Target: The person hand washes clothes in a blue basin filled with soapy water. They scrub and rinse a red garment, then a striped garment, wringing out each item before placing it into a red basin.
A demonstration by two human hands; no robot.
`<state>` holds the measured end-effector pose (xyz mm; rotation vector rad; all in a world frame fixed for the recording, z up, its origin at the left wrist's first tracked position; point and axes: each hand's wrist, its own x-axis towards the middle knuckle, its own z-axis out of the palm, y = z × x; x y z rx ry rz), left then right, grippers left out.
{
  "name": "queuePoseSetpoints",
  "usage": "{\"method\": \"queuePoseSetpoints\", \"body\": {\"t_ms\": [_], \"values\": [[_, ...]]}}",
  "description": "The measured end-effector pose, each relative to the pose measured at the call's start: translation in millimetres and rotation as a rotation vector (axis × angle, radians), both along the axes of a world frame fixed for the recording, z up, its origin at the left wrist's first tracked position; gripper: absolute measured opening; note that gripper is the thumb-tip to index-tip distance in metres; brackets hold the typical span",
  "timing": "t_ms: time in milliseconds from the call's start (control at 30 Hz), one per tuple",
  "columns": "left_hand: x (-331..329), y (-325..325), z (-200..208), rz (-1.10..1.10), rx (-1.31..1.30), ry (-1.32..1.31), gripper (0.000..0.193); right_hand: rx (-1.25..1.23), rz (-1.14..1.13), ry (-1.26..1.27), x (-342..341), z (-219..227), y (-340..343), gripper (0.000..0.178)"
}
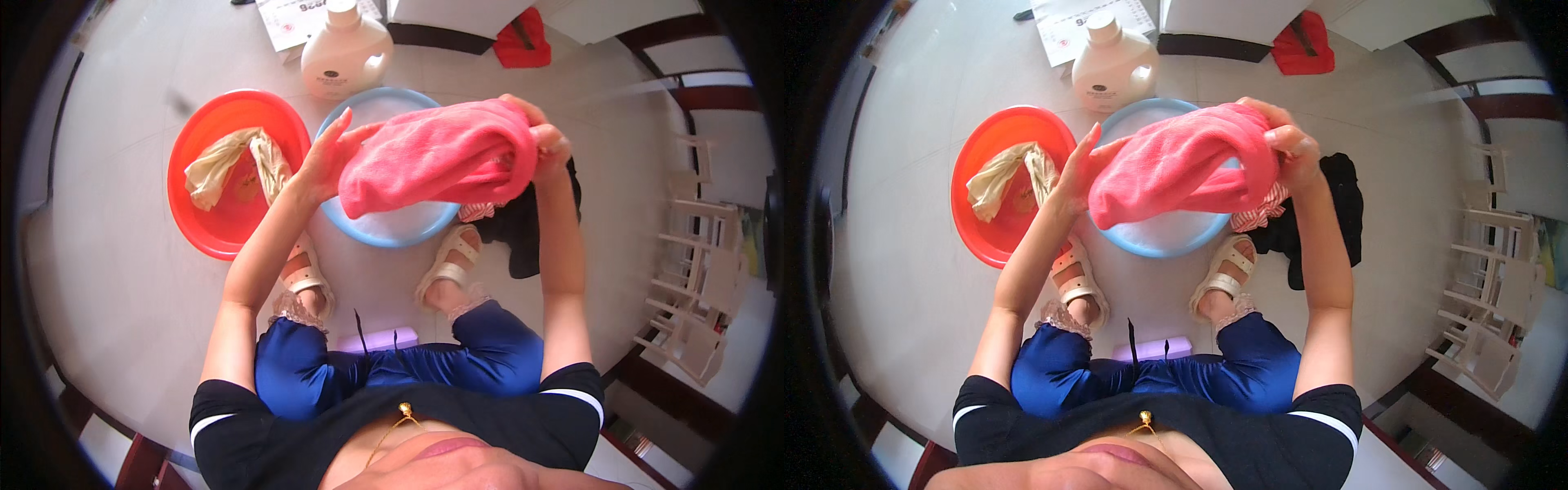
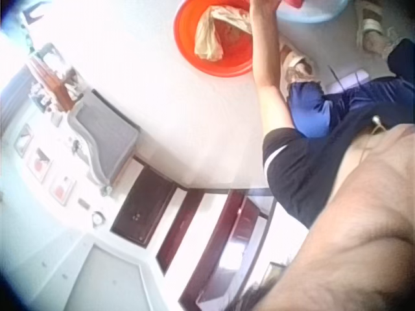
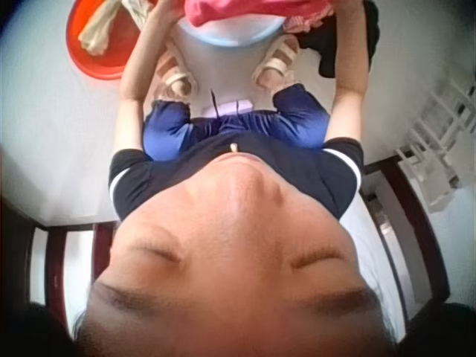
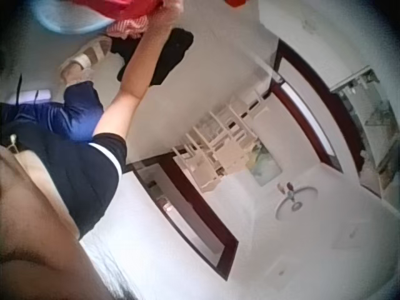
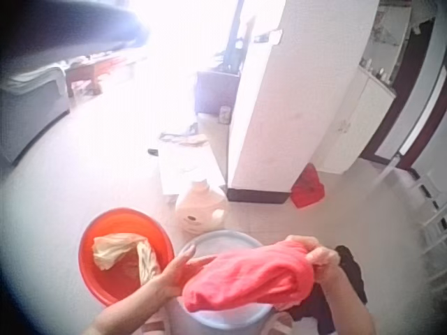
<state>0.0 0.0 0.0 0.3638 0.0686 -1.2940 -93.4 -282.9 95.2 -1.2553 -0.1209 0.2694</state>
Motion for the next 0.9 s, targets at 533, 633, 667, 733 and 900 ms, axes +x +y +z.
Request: {"method": "queuePoseSetpoints", "body": {"t_ms": [533, 633, 667, 733, 900], "values": [[-12.3, 36.3, -94.6, 0.094, 0.988, -1.565, 0.062, -1.391, -0.171, -0.134, -10.1, -210.6, 29.8, 0.055], [-30.7, 15.4, -77.5, -0.216, 1.107, -1.568, 0.065, -1.606, -0.045, -0.169, -21.6, -206.3, 62.5, 0.053], [-34.9, 15.4, -97.3, -0.155, 1.095, -1.816, 0.064, -1.682, 0.015, -0.167, -27.3, -208.0, 73.4, 0.053], [-43.3, 14.8, -128.5, -0.17, 1.107, -2.115, 0.062, -1.782, 0.102, -0.171, -31.0, -218.3, 86.0, 0.055], [-45.0, -1.8, -136.6, -0.51, 1.141, -2.08, 0.057, -1.84, 0.176, -0.166, -28.3, -237.4, 84.4, 0.058]]}}
